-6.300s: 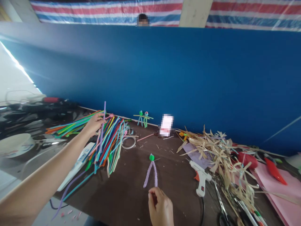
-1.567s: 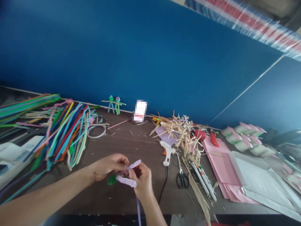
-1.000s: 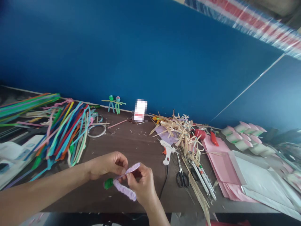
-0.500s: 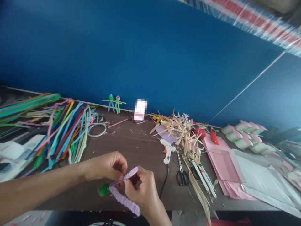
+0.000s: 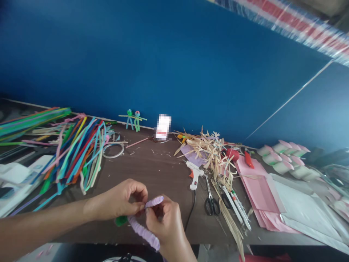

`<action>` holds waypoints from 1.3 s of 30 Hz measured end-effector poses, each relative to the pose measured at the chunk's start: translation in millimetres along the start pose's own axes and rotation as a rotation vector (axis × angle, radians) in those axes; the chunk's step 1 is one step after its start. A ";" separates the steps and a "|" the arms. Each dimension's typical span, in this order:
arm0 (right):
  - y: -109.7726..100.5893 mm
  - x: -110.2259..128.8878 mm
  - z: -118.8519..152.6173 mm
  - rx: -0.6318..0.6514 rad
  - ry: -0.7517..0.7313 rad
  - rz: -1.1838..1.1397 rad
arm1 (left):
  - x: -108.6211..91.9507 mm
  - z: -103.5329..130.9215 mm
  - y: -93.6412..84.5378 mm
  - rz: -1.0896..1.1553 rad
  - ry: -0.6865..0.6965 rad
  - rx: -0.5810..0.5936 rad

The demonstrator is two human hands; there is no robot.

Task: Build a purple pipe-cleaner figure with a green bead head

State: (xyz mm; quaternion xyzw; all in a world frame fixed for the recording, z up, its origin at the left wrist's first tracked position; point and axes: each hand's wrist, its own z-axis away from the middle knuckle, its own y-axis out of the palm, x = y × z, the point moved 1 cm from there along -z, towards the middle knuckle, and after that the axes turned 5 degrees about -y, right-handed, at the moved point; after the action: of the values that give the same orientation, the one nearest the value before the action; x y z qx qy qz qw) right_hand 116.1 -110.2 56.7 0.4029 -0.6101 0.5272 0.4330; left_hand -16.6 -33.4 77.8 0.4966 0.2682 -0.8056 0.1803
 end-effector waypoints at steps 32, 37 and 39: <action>10.1 -33.6 -8.6 -0.133 0.158 -0.216 | 24.0 -13.0 14.1 0.196 0.026 -0.073; 13.8 -32.2 -15.2 -0.142 0.173 -0.352 | 28.3 -20.5 15.7 0.267 0.023 -0.116; 13.7 -33.3 -18.1 -0.145 0.190 -0.418 | 26.3 -21.8 15.1 0.299 0.031 -0.132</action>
State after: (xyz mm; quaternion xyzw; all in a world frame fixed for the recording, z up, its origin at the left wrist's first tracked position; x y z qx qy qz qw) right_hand 115.0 -89.5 22.1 0.4369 -0.5059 0.4165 0.6162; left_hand -4.5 -32.7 42.5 0.5301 0.2467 -0.7427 0.3263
